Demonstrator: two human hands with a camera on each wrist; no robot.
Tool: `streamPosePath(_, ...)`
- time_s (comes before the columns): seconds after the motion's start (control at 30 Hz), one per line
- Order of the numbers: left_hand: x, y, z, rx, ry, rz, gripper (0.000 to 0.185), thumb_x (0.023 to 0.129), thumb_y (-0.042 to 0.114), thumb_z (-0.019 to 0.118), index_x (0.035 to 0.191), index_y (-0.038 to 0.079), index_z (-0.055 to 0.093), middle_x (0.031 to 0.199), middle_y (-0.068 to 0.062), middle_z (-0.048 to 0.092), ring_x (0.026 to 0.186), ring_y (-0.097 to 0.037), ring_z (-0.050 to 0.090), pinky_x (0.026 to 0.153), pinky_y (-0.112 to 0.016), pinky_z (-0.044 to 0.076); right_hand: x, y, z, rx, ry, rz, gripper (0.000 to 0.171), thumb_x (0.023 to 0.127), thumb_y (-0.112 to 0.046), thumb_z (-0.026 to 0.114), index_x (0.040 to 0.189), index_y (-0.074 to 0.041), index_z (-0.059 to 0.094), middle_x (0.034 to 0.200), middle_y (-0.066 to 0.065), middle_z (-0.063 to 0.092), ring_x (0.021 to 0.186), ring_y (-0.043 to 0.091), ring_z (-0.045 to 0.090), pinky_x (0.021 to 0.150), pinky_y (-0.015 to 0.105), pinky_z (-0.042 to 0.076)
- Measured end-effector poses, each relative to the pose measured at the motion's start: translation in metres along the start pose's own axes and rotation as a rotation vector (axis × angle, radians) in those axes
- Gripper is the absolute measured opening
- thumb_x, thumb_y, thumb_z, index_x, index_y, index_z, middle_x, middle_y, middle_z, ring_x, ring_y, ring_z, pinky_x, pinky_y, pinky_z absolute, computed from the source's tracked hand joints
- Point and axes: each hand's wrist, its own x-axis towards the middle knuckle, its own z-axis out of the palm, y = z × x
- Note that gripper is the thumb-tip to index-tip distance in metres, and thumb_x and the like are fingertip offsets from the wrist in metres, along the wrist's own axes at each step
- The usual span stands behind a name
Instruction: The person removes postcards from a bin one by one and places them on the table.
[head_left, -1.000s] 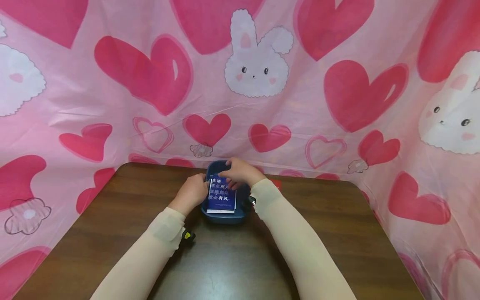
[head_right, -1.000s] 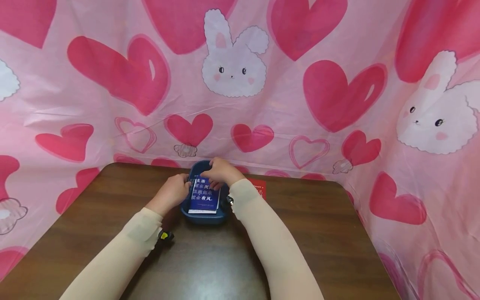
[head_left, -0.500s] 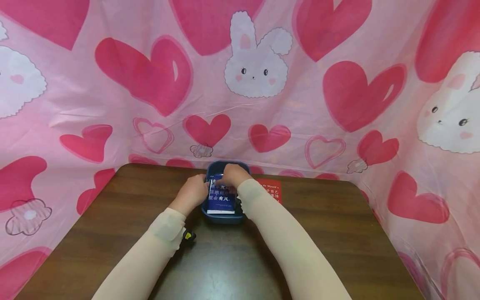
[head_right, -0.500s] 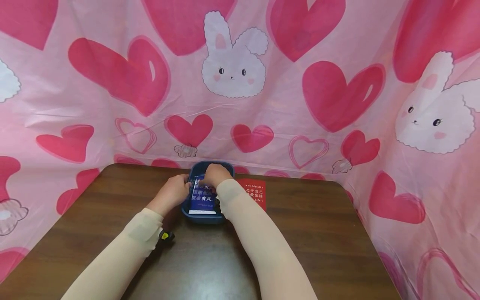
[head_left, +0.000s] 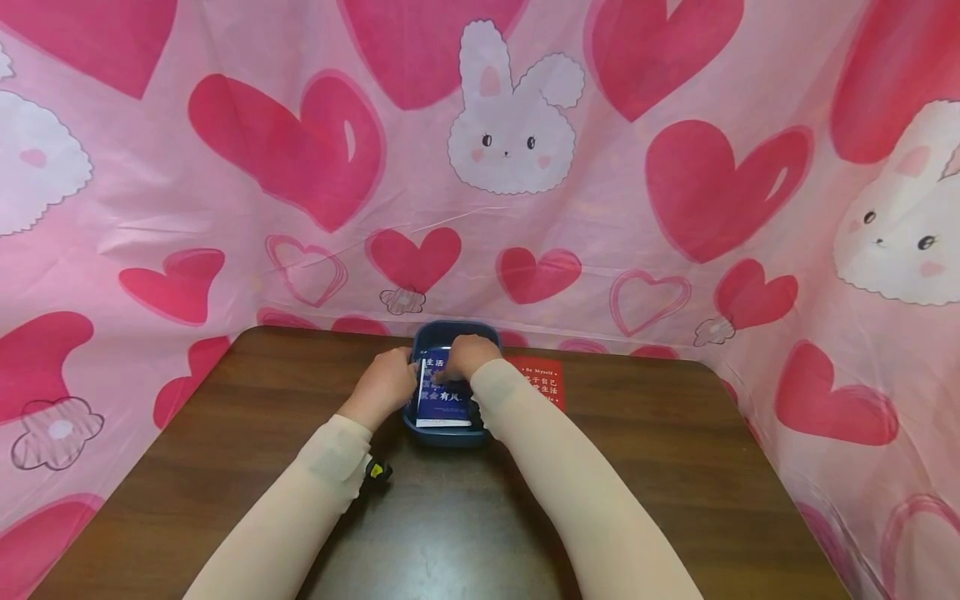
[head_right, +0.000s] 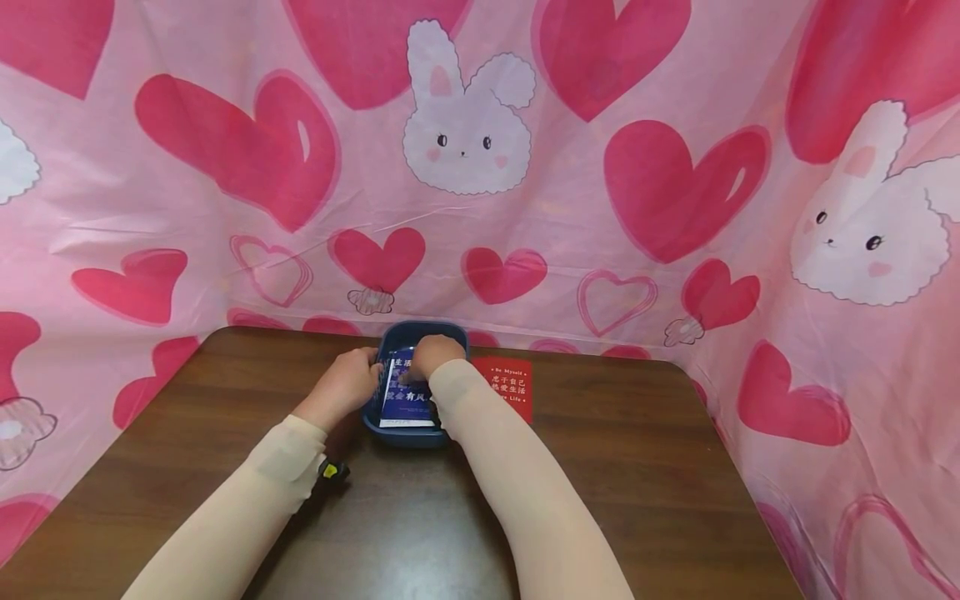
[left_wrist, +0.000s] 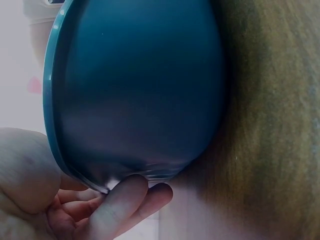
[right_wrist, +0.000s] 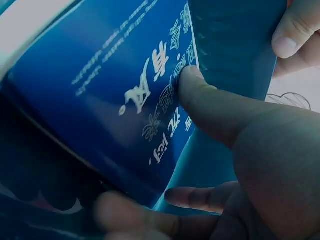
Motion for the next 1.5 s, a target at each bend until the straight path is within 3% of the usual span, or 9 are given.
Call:
streamPosePath(0.2,0.001,-0.001,0.0,0.001,0.016,0.011,0.046,0.118,0.02,0.056,0.157,-0.004,0.06,0.144,-0.028,0.074,0.129,-0.046,0.076,0.115,-0.065,0.06,0.022,0.007,0.007,0.017,0.001,0.002,0.086,0.081,-0.061,0.097,0.145,-0.009,0.074,0.13,0.009,0.082,0.11,0.027,0.077,0.107,0.052,0.067)
streamPosePath(0.37,0.001,-0.001,0.0,0.017,0.028,0.02,0.047,0.118,0.019,0.055,0.157,-0.006,0.059,0.148,-0.029,0.072,0.133,-0.048,0.074,0.118,-0.067,0.057,0.004,0.006,-0.003,0.018,0.104,-0.086,0.066,0.089,-0.047,0.097,0.135,-0.004,0.079,0.12,0.011,0.084,0.098,0.025,0.078,0.104,0.048,0.069)
streamPosePath(0.47,0.001,-0.001,0.001,0.015,0.033,0.023,0.046,0.118,0.019,0.055,0.156,-0.005,0.061,0.145,-0.028,0.074,0.131,-0.047,0.075,0.117,-0.067,0.058,-0.009,0.005,-0.014,0.066,0.116,-0.103,0.062,0.091,-0.037,0.097,0.137,-0.002,0.076,0.124,0.012,0.083,0.104,0.028,0.079,0.108,0.048,0.067)
streamPosePath(0.57,0.0,-0.002,0.001,0.016,0.036,0.027,0.045,0.118,0.02,0.056,0.155,-0.005,0.062,0.143,-0.028,0.075,0.129,-0.046,0.076,0.116,-0.066,0.059,0.018,0.016,-0.009,0.133,0.104,-0.124,0.067,0.09,-0.036,0.097,0.141,-0.001,0.072,0.129,0.014,0.081,0.109,0.03,0.079,0.107,0.049,0.068)
streamPosePath(0.7,-0.001,-0.001,-0.001,0.016,0.028,0.025,0.047,0.118,0.02,0.055,0.157,-0.006,0.059,0.148,-0.029,0.072,0.132,-0.047,0.074,0.118,-0.066,0.057,0.049,0.032,-0.002,0.234,0.089,-0.169,0.061,0.091,-0.035,0.096,0.135,0.001,0.075,0.118,0.015,0.082,0.096,0.028,0.078,0.093,0.043,0.071)
streamPosePath(0.93,-0.001,0.001,-0.001,0.026,0.027,0.022,0.049,0.119,0.021,0.054,0.159,-0.007,0.057,0.15,-0.03,0.07,0.132,-0.045,0.073,0.121,-0.065,0.056,0.001,0.03,-0.03,0.448,0.063,-0.13,0.037,0.102,-0.022,0.084,0.13,0.002,0.078,0.114,0.018,0.082,0.094,0.031,0.081,0.094,0.048,0.072)
streamPosePath(1.1,-0.002,0.002,-0.001,0.016,0.024,0.011,0.05,0.119,0.021,0.054,0.161,-0.006,0.055,0.152,-0.029,0.069,0.132,-0.044,0.072,0.121,-0.066,0.056,-0.017,0.045,-0.041,0.601,0.1,-0.139,0.034,0.106,-0.022,0.079,0.131,0.002,0.076,0.115,0.02,0.082,0.093,0.031,0.083,0.088,0.044,0.073)
streamPosePath(1.33,-0.001,0.001,0.0,0.029,0.03,-0.003,0.053,0.119,0.022,0.054,0.163,-0.007,0.052,0.158,-0.03,0.065,0.142,-0.047,0.068,0.124,-0.066,0.052,-0.024,0.09,-0.051,0.844,0.08,-0.14,0.051,0.109,-0.022,0.076,0.153,0.0,0.062,0.13,0.024,0.078,0.102,0.031,0.084,0.088,0.044,0.073)
streamPosePath(1.5,-0.002,0.002,0.0,0.022,0.024,-0.021,0.054,0.119,0.022,0.053,0.165,-0.006,0.05,0.161,-0.03,0.062,0.146,-0.048,0.065,0.125,-0.066,0.05,-0.024,0.132,-0.051,1.034,0.062,-0.142,0.052,0.11,-0.013,0.071,0.157,0.005,0.056,0.12,0.022,0.079,0.087,0.021,0.083,0.078,0.042,0.073)
